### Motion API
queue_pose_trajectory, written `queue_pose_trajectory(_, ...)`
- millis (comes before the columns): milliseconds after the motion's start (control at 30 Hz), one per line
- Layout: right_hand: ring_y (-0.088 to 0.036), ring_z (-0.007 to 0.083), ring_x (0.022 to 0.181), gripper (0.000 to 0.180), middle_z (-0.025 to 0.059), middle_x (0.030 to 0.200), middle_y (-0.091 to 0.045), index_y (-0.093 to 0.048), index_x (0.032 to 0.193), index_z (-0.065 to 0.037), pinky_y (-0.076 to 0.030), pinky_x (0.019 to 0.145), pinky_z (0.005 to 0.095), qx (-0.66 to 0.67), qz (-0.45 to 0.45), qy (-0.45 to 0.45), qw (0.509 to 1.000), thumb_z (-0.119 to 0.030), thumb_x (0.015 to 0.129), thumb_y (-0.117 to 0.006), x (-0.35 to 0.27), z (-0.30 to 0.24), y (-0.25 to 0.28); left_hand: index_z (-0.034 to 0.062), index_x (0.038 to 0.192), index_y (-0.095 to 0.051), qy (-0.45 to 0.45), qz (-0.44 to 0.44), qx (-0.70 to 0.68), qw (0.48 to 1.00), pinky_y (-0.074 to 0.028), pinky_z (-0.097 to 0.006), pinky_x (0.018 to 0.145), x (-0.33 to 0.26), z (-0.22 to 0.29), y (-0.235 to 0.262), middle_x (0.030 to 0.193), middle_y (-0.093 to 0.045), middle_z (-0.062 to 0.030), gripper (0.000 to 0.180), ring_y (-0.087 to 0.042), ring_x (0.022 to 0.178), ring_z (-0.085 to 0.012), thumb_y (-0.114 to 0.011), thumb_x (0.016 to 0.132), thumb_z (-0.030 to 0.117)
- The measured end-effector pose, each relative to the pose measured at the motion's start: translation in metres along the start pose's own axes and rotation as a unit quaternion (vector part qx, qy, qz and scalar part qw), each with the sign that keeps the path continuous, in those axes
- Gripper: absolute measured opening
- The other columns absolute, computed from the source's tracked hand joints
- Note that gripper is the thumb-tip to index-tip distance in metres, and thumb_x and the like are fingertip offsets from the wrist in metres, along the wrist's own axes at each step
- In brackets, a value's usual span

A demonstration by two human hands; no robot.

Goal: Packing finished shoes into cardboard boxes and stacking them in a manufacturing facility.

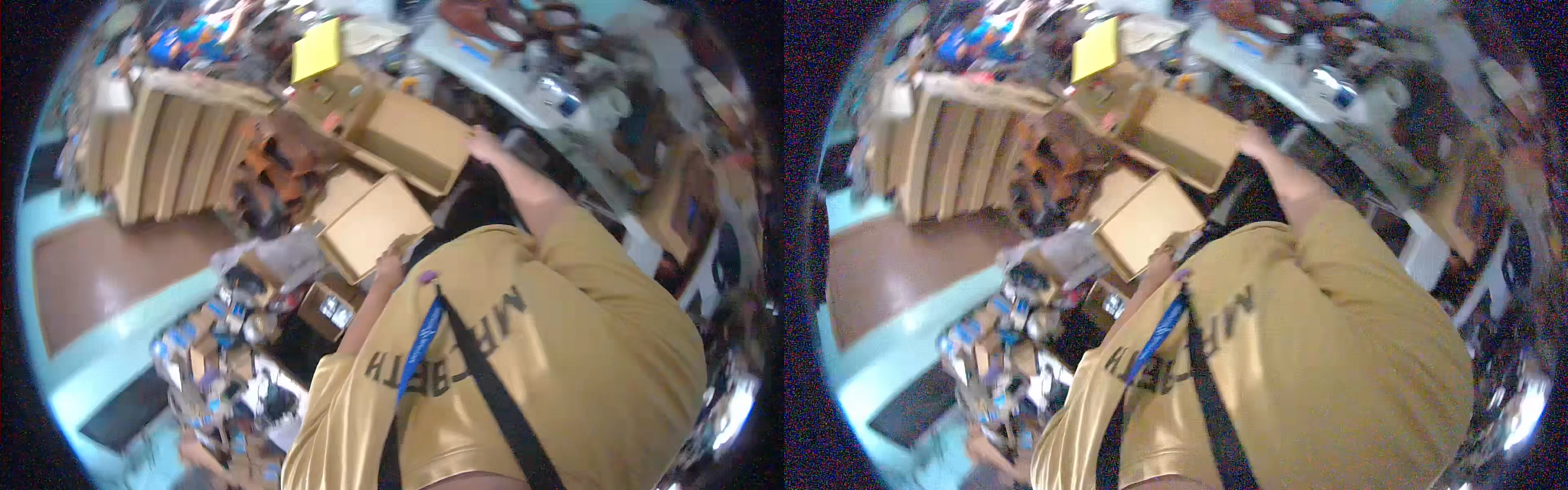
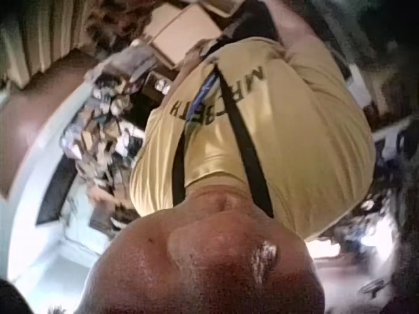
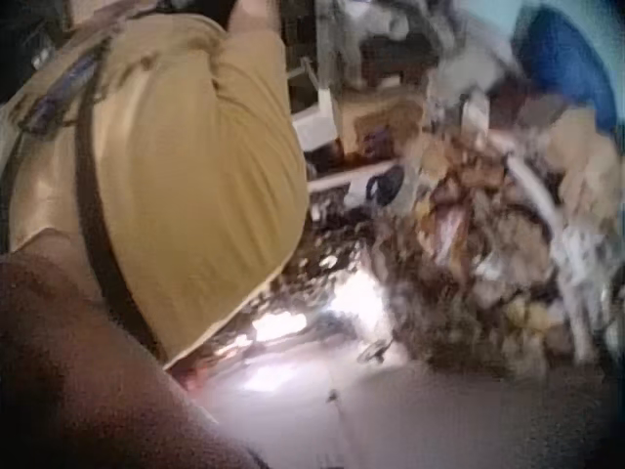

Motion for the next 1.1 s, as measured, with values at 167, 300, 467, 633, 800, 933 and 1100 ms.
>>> queue_pose_trajectory(167, -0.058, 0.0435, 0.111, 0.077, 0.0293, 0.120, -0.059, -0.041, 0.137, 0.002, -0.047, 0.094, 0.0480, -0.069, 0.069, -0.067, 0.993, -0.054, 0.087, -0.057, -0.055, 0.011, 0.007, 0.0144, 0.117, -0.067, 0.005, 0.037, -0.067, 0.997, -0.041, -0.044, 0.103, 0.002, -0.025, -0.001, 0.128, -0.057, -0.0176, 0.041, -0.051, 0.121, -0.0355, -0.071, 0.079, 0.029)
queue_pose_trajectory(300, -0.065, 0.0317, 0.099, 0.055, 0.0219, 0.107, -0.067, -0.062, 0.120, -0.004, -0.050, 0.085, 0.0413, 0.011, 0.130, -0.073, 0.989, -0.049, 0.088, -0.062, -0.134, 0.014, 0.063, 0.0141, 0.107, -0.071, -0.061, 0.094, -0.135, 0.984, -0.042, -0.044, 0.103, 0.009, -0.033, 0.001, 0.125, -0.058, -0.0185, 0.030, -0.052, 0.118, -0.0361, -0.071, 0.079, 0.024)
queue_pose_trajectory(467, -0.067, 0.0262, 0.087, 0.036, 0.0127, 0.095, -0.071, -0.069, 0.107, -0.009, -0.051, 0.078, 0.0363, -0.066, 0.444, -0.165, 0.878, -0.040, 0.091, -0.060, -0.234, 0.059, 0.171, 0.0043, 0.089, -0.073, -0.120, 0.194, -0.190, 0.955, -0.041, -0.044, 0.101, 0.000, -0.027, 0.031, 0.117, -0.061, -0.0176, 0.013, -0.054, 0.113, -0.0354, -0.069, 0.081, 0.014)
queue_pose_trajectory(633, -0.066, 0.0322, 0.084, 0.053, 0.0183, 0.089, -0.068, -0.068, 0.102, -0.003, -0.051, 0.078, 0.0414, -0.023, 0.607, -0.122, 0.785, -0.054, 0.089, -0.058, -0.261, 0.140, 0.284, 0.0056, 0.091, -0.074, -0.077, 0.240, -0.194, 0.948, -0.039, -0.042, 0.104, 0.006, -0.025, 0.054, 0.118, -0.061, -0.0155, 0.014, -0.050, 0.119, -0.0323, -0.070, 0.082, 0.016)
queue_pose_trajectory(800, -0.063, 0.0371, 0.094, 0.061, 0.0215, 0.099, -0.067, -0.067, 0.107, -0.005, -0.048, 0.085, 0.0449, -0.156, 0.582, -0.213, 0.769, -0.060, 0.091, -0.049, -0.214, 0.208, 0.316, 0.0105, 0.095, -0.074, -0.057, 0.248, -0.226, 0.940, -0.038, -0.042, 0.104, 0.026, -0.007, 0.081, 0.121, -0.060, -0.0138, 0.015, -0.049, 0.120, -0.0319, -0.068, 0.084, 0.019)
queue_pose_trajectory(933, -0.060, 0.0401, 0.098, 0.065, 0.0234, 0.106, -0.065, -0.065, 0.113, -0.005, -0.045, 0.090, 0.0471, -0.296, 0.534, -0.210, 0.764, -0.063, 0.092, -0.045, -0.192, 0.211, 0.301, 0.0139, 0.097, -0.074, -0.029, 0.255, -0.226, 0.940, -0.037, -0.042, 0.104, 0.025, 0.015, 0.107, 0.123, -0.059, -0.0135, 0.015, -0.048, 0.121, -0.0321, -0.066, 0.087, 0.020)
queue_pose_trajectory(1100, -0.055, 0.0371, 0.114, 0.060, 0.0224, 0.122, -0.059, -0.060, 0.120, -0.001, -0.042, 0.098, 0.0438, 0.011, 0.628, -0.143, 0.765, -0.053, 0.094, -0.050, -0.187, 0.214, 0.302, 0.0140, 0.098, -0.074, -0.052, 0.256, -0.218, 0.940, -0.037, -0.042, 0.104, 0.027, 0.040, 0.134, 0.125, -0.058, -0.0133, 0.015, -0.048, 0.121, -0.0315, -0.065, 0.088, 0.020)
Point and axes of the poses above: each hand's wrist, its own x-axis towards the middle knuckle, its own y-axis out of the back of the hand, z = x × y, the point moved 2 cm from there along x, towards the middle knuckle
